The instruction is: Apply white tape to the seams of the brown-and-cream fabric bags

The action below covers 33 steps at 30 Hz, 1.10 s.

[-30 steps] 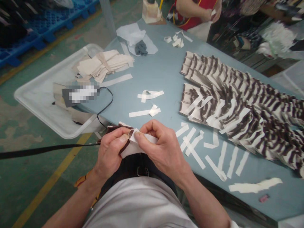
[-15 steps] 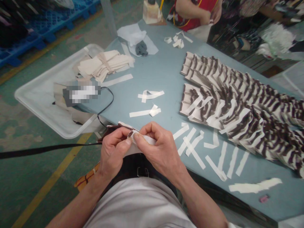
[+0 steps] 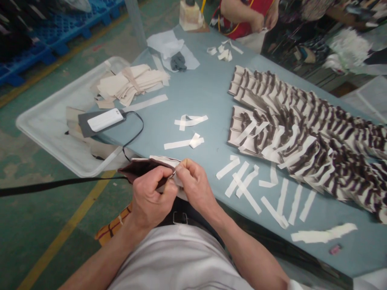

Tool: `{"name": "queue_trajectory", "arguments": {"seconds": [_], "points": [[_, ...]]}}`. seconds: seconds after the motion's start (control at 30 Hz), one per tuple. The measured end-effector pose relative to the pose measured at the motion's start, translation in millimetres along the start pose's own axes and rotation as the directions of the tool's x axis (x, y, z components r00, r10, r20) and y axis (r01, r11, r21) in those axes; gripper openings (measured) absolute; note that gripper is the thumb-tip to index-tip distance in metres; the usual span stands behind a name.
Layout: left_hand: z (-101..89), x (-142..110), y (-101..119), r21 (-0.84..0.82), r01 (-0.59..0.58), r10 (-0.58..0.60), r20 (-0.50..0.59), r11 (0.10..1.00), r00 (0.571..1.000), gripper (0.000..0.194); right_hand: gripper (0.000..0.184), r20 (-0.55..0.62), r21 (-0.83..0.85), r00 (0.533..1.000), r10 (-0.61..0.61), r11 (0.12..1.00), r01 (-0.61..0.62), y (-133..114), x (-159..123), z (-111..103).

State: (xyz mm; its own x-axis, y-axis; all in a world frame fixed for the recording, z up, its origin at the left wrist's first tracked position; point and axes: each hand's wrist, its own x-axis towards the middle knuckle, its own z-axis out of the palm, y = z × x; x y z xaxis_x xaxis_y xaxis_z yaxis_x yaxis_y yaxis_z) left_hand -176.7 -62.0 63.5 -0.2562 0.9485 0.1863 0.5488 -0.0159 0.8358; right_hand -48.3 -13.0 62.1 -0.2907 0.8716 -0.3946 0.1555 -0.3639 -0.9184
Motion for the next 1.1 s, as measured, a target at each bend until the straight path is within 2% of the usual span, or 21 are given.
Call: {"name": "queue_trajectory", "arguments": {"seconds": [0.13, 0.27, 0.4, 0.53, 0.6, 0.7, 0.73, 0.8, 0.9, 0.93, 1.0, 1.1], "points": [[10.8, -1, -2, 0.045, 0.001, 0.000, -0.027, 0.999, 1.000, 0.015, 0.030, -0.011, -0.022, 1.000, -0.014, 1.000, 0.014, 9, 3, 3], [14.3, 4, -6, -0.006, 0.011, -0.011, 0.000, 1.000, 1.000, 0.014, 0.030, 0.051, 0.005, 0.999, 0.016, 1.000, -0.016, 12, 8, 0], [3.9, 20, -7, -0.095, 0.029, -0.023, 0.065, 0.995, 0.998, 0.018, 0.041, 0.190, 0.053, 0.981, 0.024, 0.998, -0.035, 0, 19, -8], [-18.4, 37, -6, -0.267, 0.121, -0.069, 0.197, 0.956, 0.978, 0.016, 0.046, 0.290, 0.012, 0.953, -0.083, 0.996, 0.083, -15, 25, -21], [-30.1, 42, -3, -0.310, 0.141, -0.061, 0.254, 0.940, 0.965, 0.015, 0.042, 0.272, -0.055, 0.952, -0.141, 0.985, 0.161, -19, 25, -28], [-43.7, 48, 3, -0.342, 0.121, -0.007, 0.317, 0.932, 0.949, 0.016, 0.034, 0.122, -0.160, 0.959, -0.255, 0.949, 0.272, -23, 21, -38], [-46.7, 50, 6, -0.350, 0.111, 0.013, 0.333, 0.930, 0.943, 0.016, 0.030, 0.071, -0.190, 0.942, -0.328, 0.923, 0.336, -27, 19, -40], [-50.9, 52, 14, -0.350, 0.095, 0.047, 0.375, 0.932, 0.926, 0.015, 0.020, 0.054, -0.245, 0.861, -0.506, 0.829, 0.502, -38, 13, -43], [-53.7, 52, 26, -0.344, 0.055, 0.101, 0.421, 0.937, 0.902, 0.013, 0.027, 0.252, -0.272, 0.680, -0.689, 0.624, 0.733, -60, 6, -44], [-54.4, 51, 29, -0.341, 0.036, 0.119, 0.421, 0.939, 0.899, 0.013, 0.032, 0.327, -0.273, 0.624, -0.710, 0.561, 0.782, -67, 6, -45], [-55.6, 48, 33, -0.336, 0.007, 0.138, 0.405, 0.942, 0.904, 0.012, 0.037, 0.448, -0.288, 0.542, -0.711, 0.459, 0.840, -75, 10, -45], [-57.2, 43, 35, -0.317, 0.030, 0.112, 0.421, 0.948, 0.900, 0.006, 0.041, 0.579, -0.334, 0.480, -0.659, 0.346, 0.877, -81, 23, -48]]}}
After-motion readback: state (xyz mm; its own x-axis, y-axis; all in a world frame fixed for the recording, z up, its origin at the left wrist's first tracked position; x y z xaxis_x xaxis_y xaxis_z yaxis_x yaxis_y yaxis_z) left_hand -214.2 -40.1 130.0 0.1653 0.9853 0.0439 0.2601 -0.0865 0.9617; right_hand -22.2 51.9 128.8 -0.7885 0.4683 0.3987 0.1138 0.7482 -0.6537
